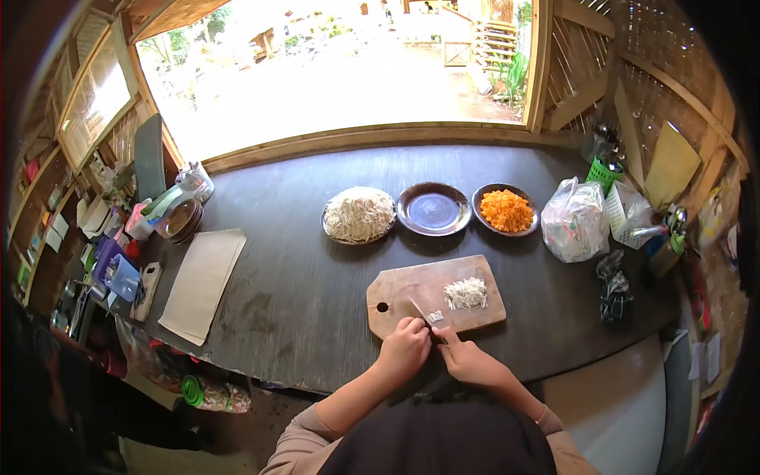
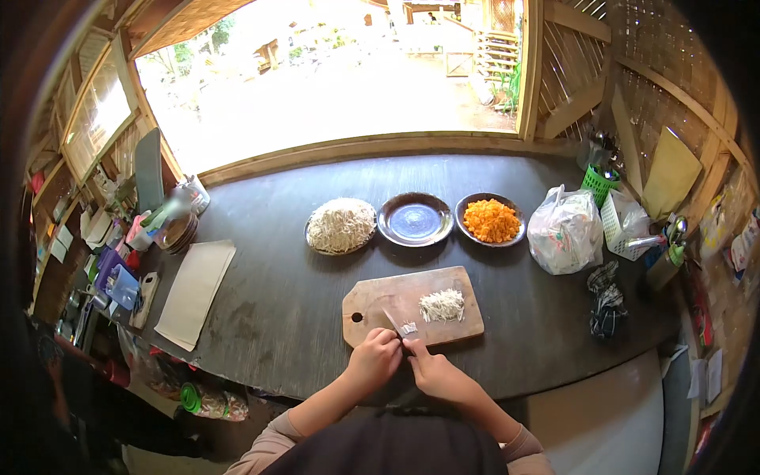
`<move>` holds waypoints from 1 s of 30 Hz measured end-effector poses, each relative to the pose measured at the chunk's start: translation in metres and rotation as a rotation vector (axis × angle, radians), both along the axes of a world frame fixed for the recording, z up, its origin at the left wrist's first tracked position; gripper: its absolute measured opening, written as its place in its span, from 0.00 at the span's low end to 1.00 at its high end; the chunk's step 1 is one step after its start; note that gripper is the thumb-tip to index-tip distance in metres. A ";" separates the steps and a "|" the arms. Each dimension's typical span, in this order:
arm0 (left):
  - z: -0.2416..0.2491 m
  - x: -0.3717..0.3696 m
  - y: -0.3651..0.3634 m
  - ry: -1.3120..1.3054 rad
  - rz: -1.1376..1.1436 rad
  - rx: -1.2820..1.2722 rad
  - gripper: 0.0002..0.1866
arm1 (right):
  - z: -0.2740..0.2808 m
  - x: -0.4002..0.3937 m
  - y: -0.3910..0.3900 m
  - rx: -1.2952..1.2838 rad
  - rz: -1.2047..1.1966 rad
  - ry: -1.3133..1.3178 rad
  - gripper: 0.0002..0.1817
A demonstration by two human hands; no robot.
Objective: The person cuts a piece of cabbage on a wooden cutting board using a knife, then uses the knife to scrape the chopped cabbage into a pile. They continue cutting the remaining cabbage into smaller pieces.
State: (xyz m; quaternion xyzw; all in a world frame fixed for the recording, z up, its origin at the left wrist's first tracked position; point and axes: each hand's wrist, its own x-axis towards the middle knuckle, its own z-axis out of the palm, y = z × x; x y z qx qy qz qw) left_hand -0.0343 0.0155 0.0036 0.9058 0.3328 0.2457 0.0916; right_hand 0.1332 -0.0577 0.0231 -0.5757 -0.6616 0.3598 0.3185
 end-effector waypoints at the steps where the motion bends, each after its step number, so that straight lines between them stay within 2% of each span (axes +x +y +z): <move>1: 0.001 0.000 0.000 -0.024 0.002 -0.015 0.06 | 0.003 -0.004 0.004 -0.046 -0.009 -0.036 0.18; 5: -0.002 0.000 0.001 -0.053 -0.009 -0.012 0.06 | 0.020 -0.003 0.012 -0.193 0.011 -0.089 0.18; 6: -0.002 -0.001 0.003 -0.050 -0.011 -0.006 0.06 | 0.018 -0.002 0.010 -0.187 0.009 -0.086 0.18; 8: -0.005 -0.002 0.004 -0.013 -0.033 0.000 0.07 | 0.010 0.002 0.000 0.032 0.037 -0.002 0.18; 12: -0.004 -0.002 0.001 -0.020 -0.018 -0.016 0.07 | -0.001 -0.002 0.006 0.019 0.012 0.018 0.18; 14: -0.007 -0.002 0.002 -0.034 -0.029 0.006 0.07 | 0.017 -0.004 0.014 -0.167 0.010 -0.032 0.18; 15: -0.008 -0.002 0.002 -0.032 -0.031 0.008 0.07 | 0.013 -0.002 0.012 -0.165 0.008 -0.031 0.18; 17: -0.008 -0.003 0.004 -0.030 -0.048 0.017 0.07 | 0.001 0.006 0.011 -0.041 0.045 0.026 0.17; 27: -0.006 -0.003 0.002 -0.067 -0.048 0.025 0.07 | 0.007 -0.004 0.015 -0.113 -0.015 -0.025 0.17; 29: -0.008 -0.003 0.004 -0.047 -0.060 -0.003 0.07 | -0.006 0.003 0.010 0.079 0.045 0.004 0.17; 30: -0.006 -0.003 0.004 -0.048 -0.058 -0.003 0.07 | -0.004 0.003 0.008 0.078 0.047 0.004 0.17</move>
